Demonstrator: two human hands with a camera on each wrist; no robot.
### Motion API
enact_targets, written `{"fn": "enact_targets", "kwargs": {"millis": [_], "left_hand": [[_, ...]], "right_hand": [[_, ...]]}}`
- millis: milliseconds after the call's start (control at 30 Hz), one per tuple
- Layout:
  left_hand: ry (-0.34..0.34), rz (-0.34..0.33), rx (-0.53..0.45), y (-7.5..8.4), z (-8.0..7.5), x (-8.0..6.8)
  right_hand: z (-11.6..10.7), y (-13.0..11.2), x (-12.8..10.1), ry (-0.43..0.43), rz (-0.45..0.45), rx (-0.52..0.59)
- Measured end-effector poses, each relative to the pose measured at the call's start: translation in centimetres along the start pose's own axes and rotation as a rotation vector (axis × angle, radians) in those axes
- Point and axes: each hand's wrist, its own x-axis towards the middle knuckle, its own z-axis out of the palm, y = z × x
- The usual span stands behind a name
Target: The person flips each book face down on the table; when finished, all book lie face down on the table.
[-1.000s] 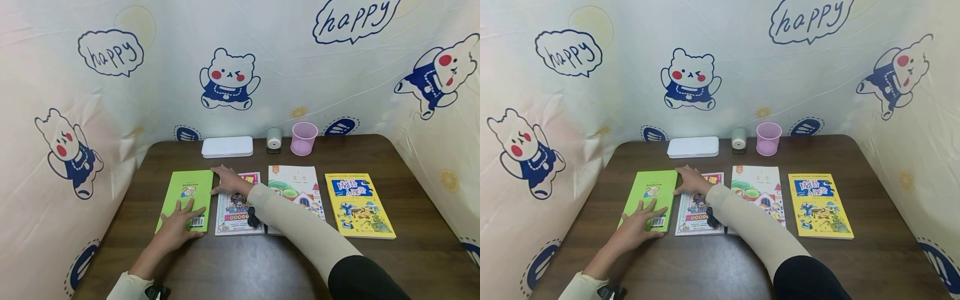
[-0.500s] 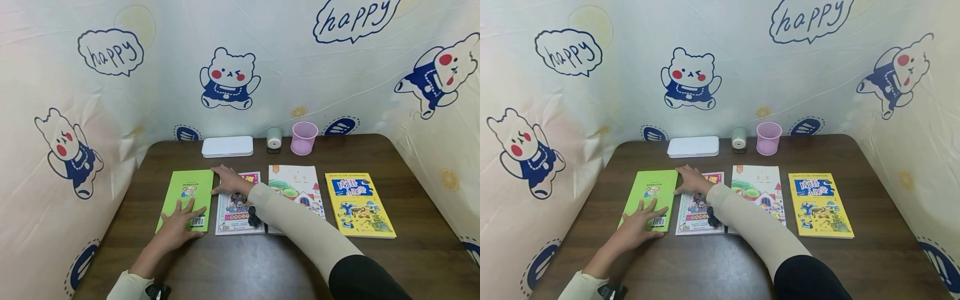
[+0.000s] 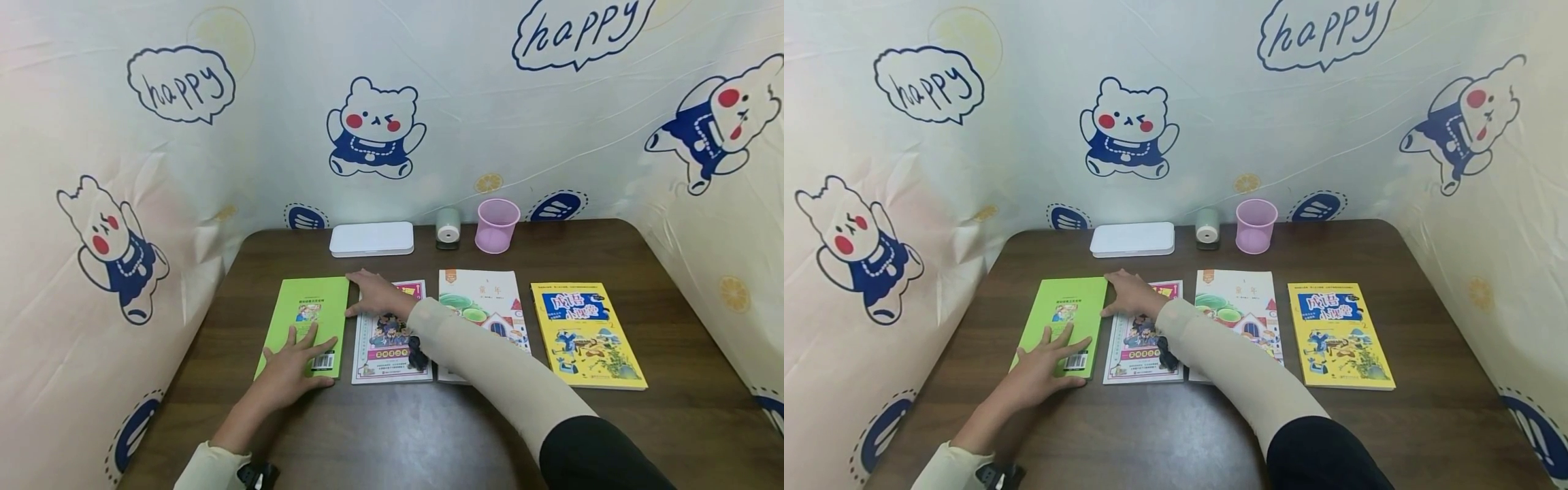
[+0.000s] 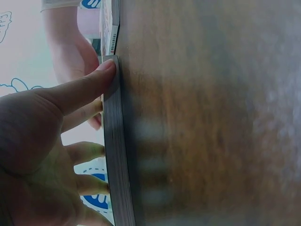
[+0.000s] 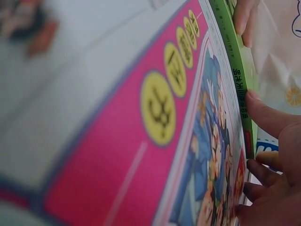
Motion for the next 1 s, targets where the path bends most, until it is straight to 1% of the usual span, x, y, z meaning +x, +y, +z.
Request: {"fn": "enact_targets", "kwargs": {"millis": [300, 567, 700, 833, 1000], "left_hand": [[-0.002, -0.010, 0.000, 0.0, 0.1, 0.2], [0.000, -0.006, -0.005, -0.1, 0.1, 0.0], [-0.002, -0.012, -0.008, -0.1, 0.1, 0.1], [-0.004, -0.020, -0.008, -0.2, 0.2, 0.1], [-0.008, -0.024, -0.006, -0.2, 0.2, 0.2]], "right_hand": [[-0.7, 0.8, -0.5, -0.003, -0.012, -0.012], [-2.0, 1.5, -2.0, -0.043, -0.017, 0.061], [-2.4, 2.3, -2.5, -0.062, -0.016, 0.083], [-2.9, 3.2, -2.9, -0.064, -0.011, 0.097], [-3.6, 4.3, -3.6, -0.068, 0.003, 0.083]]}}
